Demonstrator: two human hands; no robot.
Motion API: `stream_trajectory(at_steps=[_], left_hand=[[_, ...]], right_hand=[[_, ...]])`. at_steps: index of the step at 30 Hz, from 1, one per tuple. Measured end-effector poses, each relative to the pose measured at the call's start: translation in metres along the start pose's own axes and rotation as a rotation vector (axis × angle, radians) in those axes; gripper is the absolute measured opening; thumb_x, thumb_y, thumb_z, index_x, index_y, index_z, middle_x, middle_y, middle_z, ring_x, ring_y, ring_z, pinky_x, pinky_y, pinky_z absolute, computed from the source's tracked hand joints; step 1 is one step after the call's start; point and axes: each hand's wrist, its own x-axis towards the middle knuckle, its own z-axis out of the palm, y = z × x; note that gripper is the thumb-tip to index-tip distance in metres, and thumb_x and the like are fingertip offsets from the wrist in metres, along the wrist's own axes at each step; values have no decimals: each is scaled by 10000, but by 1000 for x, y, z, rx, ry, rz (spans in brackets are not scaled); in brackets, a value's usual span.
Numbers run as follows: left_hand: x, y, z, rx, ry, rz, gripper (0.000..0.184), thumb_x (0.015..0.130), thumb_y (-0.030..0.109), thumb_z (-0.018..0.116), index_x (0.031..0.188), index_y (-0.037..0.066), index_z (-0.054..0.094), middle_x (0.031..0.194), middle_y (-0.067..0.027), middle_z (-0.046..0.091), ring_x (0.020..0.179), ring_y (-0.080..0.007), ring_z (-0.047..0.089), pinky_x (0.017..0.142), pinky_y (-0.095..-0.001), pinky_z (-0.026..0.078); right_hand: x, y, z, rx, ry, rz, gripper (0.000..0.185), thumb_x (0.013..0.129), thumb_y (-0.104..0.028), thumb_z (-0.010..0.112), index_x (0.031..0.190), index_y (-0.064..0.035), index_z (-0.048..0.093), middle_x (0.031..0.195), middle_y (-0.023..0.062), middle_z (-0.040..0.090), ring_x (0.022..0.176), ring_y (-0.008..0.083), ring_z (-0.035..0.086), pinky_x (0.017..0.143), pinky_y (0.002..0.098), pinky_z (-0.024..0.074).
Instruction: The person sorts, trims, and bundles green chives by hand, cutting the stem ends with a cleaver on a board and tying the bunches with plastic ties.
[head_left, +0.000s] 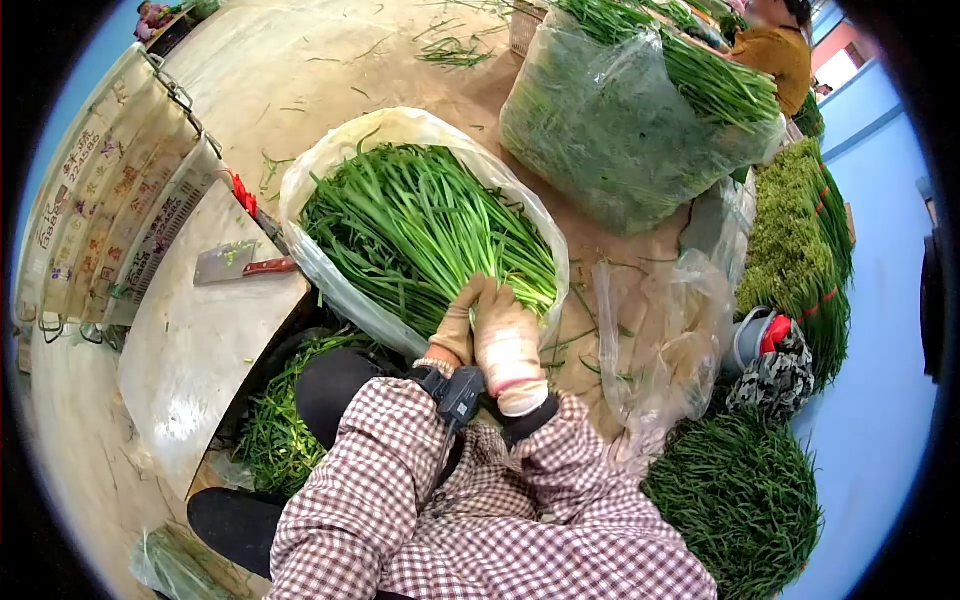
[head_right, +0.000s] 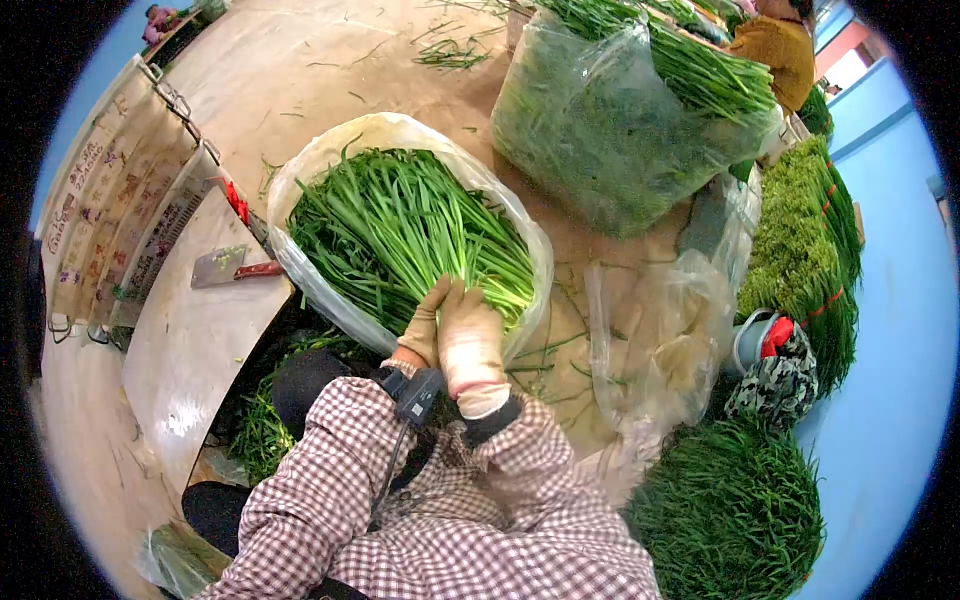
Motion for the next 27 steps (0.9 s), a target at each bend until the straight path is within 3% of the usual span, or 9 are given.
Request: stream_trajectory(at_steps=[1, 5, 6, 10, 16, 22, 24, 25, 27], left_hand=[[-10, 2, 1, 106, 61, 132, 311, 862, 289, 716, 1138, 159, 655, 1150, -87, 654, 1055, -269, 605, 973, -452, 496], [-11, 12, -20, 176, 226, 62, 367, 801, 297, 754, 1104, 112, 663, 1072, -80, 665, 949, -252, 624, 850, -433, 547], [-7, 16, -21, 153, 128, 10, 328, 815, 282, 736, 1074, 94, 666, 956, -91, 704, 812, -256, 669, 748, -420, 587], [-17, 15, -7, 166, 86, 16, 338, 855, 274, 701, 1091, 36, 657, 980, -137, 723, 808, -284, 701, 777, -445, 587], [-15, 18, -7, 157, -2, 34, 424, 877, 285, 668, 1206, 21, 621, 1110, -164, 695, 918, -313, 693, 847, -453, 569], [-15, 26, -9, 194, 56, 66, 390, 874, 296, 674, 1174, 49, 642, 1083, -149, 706, 893, -301, 696, 847, -456, 567], [-11, 25, -14, 181, -48, 12, 496, 843, 412, 721, 1175, 52, 643, 1093, -151, 699, 929, -307, 682, 852, -480, 553], [-17, 24, -7, 189, 34, -48, 550, 815, 457, 742, 1172, 51, 646, 1130, -161, 682, 982, -321, 661, 882, -503, 532], [-22, 21, -1, 263, 62, -84, 673, 741, 544, 792, 1180, 54, 651, 1234, -181, 626, 1112, -354, 590, 958, -548, 468]], right_hand=[[-10, -1, 8, 86, 24, -12, 255, 884, -138, 535, 1117, -37, 519, 969, 114, 584, 700, 222, 657, 567, 360, 533], [-41, 15, -15, 329, -181, -221, 666, 795, -149, 687, 1393, -34, 416, 1451, 244, 417, 1105, 371, 597, 883, 399, 524], [-39, 30, -53, 515, -322, -227, 577, 785, -152, 725, 1318, -51, 526, 1393, 224, 497, 1098, 360, 610, 915, 384, 515], [-25, 85, -49, 919, 88, 111, 301, 861, -217, 715, 1110, -52, 675, 1134, 152, 678, 1067, 282, 649, 940, 354, 497], [30, 112, 33, 630, -484, 140, 565, 988, -523, 444, 1204, -32, 623, 1128, 183, 678, 1080, 348, 621, 898, 408, 472], [42, 80, -16, 1136, -710, 225, 545, 1003, -448, 412, 1241, 8, 591, 1261, 180, 617, 1060, 283, 596, 928, 377, 435], [52, 78, 3, 898, -480, -228, 594, 1004, -501, 410, 1205, 15, 623, 1186, 186, 660, 1079, 297, 612, 911, 379, 451], [51, 62, -16, 735, -533, 25, 567, 1017, -462, 385, 1103, 33, 648, 1122, 222, 665, 1037, 342, 624, 877, 405, 465], [42, 37, -38, 425, -451, -47, 466, 1006, -373, 396, 944, 8, 657, 915, 209, 695, 877, 378, 665, 772, 461, 508]])
